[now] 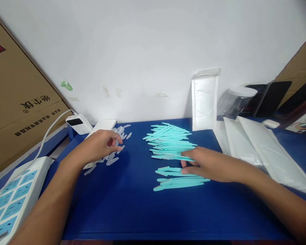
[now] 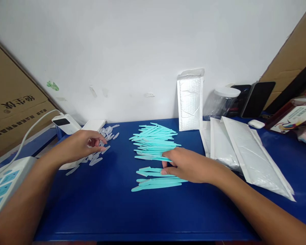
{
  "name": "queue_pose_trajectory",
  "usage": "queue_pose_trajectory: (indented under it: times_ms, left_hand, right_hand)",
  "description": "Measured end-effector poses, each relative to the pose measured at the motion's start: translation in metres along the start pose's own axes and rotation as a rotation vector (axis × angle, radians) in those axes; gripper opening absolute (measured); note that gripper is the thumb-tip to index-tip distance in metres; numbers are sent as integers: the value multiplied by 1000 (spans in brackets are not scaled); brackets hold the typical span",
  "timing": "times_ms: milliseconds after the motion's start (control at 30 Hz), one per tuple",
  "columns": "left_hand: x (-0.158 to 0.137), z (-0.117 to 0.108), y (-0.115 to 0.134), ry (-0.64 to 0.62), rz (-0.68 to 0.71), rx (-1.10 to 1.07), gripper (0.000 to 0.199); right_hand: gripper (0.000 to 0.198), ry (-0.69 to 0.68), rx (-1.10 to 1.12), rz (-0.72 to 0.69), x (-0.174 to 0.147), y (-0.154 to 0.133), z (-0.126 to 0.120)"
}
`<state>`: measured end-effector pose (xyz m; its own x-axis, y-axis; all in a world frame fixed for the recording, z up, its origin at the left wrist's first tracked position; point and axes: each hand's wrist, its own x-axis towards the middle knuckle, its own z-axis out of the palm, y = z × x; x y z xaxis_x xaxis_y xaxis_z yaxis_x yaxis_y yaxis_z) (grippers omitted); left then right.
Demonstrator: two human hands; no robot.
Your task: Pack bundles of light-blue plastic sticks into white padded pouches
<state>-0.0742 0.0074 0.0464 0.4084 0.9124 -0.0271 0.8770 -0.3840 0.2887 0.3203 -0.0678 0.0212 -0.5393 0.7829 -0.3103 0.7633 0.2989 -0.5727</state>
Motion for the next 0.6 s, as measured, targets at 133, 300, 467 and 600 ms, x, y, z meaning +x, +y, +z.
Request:
queue_pose_trajectory:
  times_ms: [133,300,467,600]
  left_hand:
    - [-3,-6,-20,-222,-98,-72,40]
    - [5,9,-21,-170,-78,-91,44]
    - [10,22,-4,-133,-66,-194,38]
    - [10,26,6,-90,-24,-164,32]
  right_hand:
    - [39,54,9,-31,3,4,1]
    - [41,271,-52,-86,4,14,2]
    - [41,326,-38,-126,4,11,1]
    - [43,322,-28,-119,6,8,1]
